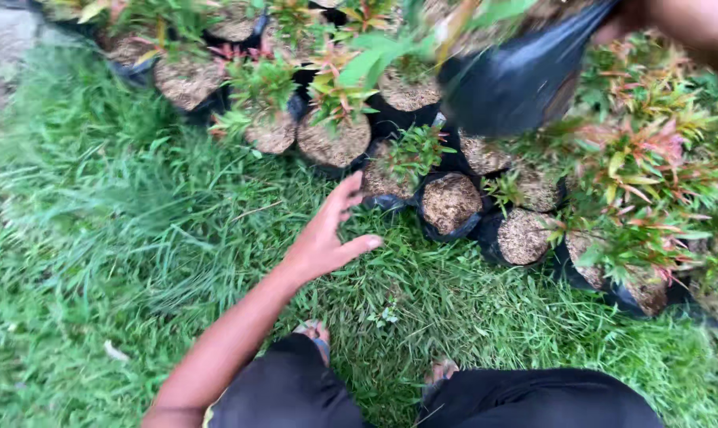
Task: The person walks through a nursery area, picks up potted plants, and moves them to different locations. They also pull weeds from between rows of potted plants and arrange the pots.
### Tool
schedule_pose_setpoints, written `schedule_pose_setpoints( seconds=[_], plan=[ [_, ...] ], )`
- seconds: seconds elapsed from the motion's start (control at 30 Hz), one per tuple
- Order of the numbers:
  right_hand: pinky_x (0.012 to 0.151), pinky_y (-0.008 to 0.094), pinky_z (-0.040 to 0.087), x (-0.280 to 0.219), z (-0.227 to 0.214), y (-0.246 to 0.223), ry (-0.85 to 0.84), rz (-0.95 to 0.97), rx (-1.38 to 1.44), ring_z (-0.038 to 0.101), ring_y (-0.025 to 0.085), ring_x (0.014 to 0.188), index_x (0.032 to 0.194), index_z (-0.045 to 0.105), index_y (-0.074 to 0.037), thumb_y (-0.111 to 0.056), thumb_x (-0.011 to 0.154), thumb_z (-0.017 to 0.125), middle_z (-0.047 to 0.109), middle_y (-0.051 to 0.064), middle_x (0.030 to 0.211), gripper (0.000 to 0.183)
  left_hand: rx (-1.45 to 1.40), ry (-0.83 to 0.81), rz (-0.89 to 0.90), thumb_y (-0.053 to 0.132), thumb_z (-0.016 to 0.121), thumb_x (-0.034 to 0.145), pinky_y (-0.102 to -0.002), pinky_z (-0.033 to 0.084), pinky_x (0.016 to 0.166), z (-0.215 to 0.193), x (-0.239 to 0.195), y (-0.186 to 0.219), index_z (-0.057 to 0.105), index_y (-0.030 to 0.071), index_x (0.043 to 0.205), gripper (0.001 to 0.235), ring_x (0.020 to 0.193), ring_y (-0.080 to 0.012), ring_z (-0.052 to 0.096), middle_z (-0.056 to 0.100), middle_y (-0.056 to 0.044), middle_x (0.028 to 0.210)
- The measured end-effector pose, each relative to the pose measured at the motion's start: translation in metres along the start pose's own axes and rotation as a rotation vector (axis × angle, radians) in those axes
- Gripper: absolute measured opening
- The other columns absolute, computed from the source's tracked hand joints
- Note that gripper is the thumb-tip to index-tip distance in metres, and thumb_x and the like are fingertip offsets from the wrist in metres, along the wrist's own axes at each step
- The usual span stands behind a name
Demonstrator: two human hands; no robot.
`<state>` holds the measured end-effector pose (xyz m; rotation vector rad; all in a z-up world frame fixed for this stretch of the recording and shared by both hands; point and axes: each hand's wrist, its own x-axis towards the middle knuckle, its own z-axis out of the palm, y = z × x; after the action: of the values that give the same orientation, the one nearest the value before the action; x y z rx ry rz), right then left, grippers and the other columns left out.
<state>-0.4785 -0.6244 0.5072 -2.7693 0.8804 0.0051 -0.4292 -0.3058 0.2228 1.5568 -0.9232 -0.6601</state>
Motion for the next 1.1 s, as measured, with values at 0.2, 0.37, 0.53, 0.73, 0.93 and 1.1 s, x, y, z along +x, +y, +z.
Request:
schedule_pose_setpoints(
  seconds=[0.2, 0.37, 0.53, 0.73, 0.93, 1.1],
  plan=[
    [0.075, 0.029, 0.057, -0.043, 0.132, -0.047, -0.556, -0.054, 0.488, 0.079, 0.017, 0.074, 0.099, 0.076, 0.002, -0.027, 0.097, 0.06, 0.08, 0.011, 0.087, 0.032, 0.081, 0.371, 0.326, 0.055, 0.093, 0.07, -0.044, 0.02, 0.131, -0.006, -0.058, -0.049, -0.022, 0.001, 0.161, 0.156, 0.163, -0.0336, 0.014, 0.006, -0.027, 0.173],
    [0.07, 0.035, 0.065, -0.066, 0.347, -0.07, -0.828, 0.135, 0.952, 0.077, 0.026, 0.071, 0.081, 0.06, 0.009, -0.021, 0.099, 0.062, 0.066, 0.01, 0.073, 0.035, -0.094, 0.652, -0.012, 0.044, 0.092, 0.075, -0.042, 0.028, 0.129, -0.015, -0.132, -0.131, -0.009, -0.002, 0.166, 0.143, 0.155, -0.0333, 0.036, 0.027, -0.028, 0.169],
    [0.065, 0.033, 0.062, -0.071, 0.474, -0.069, -0.871, 0.147, 0.976, 0.076, 0.023, 0.069, 0.084, 0.064, 0.006, -0.027, 0.101, 0.058, 0.064, 0.009, 0.077, 0.038, 0.014, 0.696, -0.225, 0.041, 0.092, 0.07, -0.041, 0.034, 0.123, -0.005, -0.165, -0.192, -0.005, -0.002, 0.164, 0.142, 0.147, -0.0343, 0.044, 0.034, -0.027, 0.162],
    [0.075, 0.047, 0.056, -0.078, 0.452, -0.063, -0.576, -0.214, 0.284, 0.072, 0.034, 0.087, 0.101, 0.071, -0.003, -0.04, 0.099, 0.062, 0.073, 0.018, 0.095, 0.038, 0.219, 0.686, -0.295, 0.045, 0.093, 0.069, -0.044, 0.032, 0.124, 0.011, -0.161, -0.199, 0.0, -0.004, 0.162, 0.141, 0.149, -0.041, 0.037, 0.028, -0.031, 0.161],
    [0.091, 0.05, 0.046, -0.08, 0.435, -0.062, -0.223, -0.617, 0.209, 0.063, 0.037, 0.114, 0.114, 0.075, -0.016, -0.039, 0.088, 0.071, 0.073, 0.015, 0.112, 0.034, 0.353, 0.671, -0.305, 0.053, 0.091, 0.07, -0.049, 0.03, 0.125, 0.025, -0.135, -0.187, 0.009, -0.007, 0.161, 0.135, 0.149, -0.0451, 0.034, 0.029, -0.031, 0.16],
    [0.099, 0.048, 0.047, -0.068, 0.474, -0.045, -0.486, -0.557, 0.424, 0.067, 0.032, 0.113, 0.118, 0.077, -0.023, -0.033, 0.087, 0.074, 0.074, 0.011, 0.119, 0.032, 0.532, 0.626, -0.303, 0.056, 0.093, 0.068, -0.052, 0.027, 0.122, 0.036, -0.126, -0.182, 0.014, -0.008, 0.155, 0.134, 0.147, -0.0503, 0.028, 0.022, -0.036, 0.158]
  ],
)
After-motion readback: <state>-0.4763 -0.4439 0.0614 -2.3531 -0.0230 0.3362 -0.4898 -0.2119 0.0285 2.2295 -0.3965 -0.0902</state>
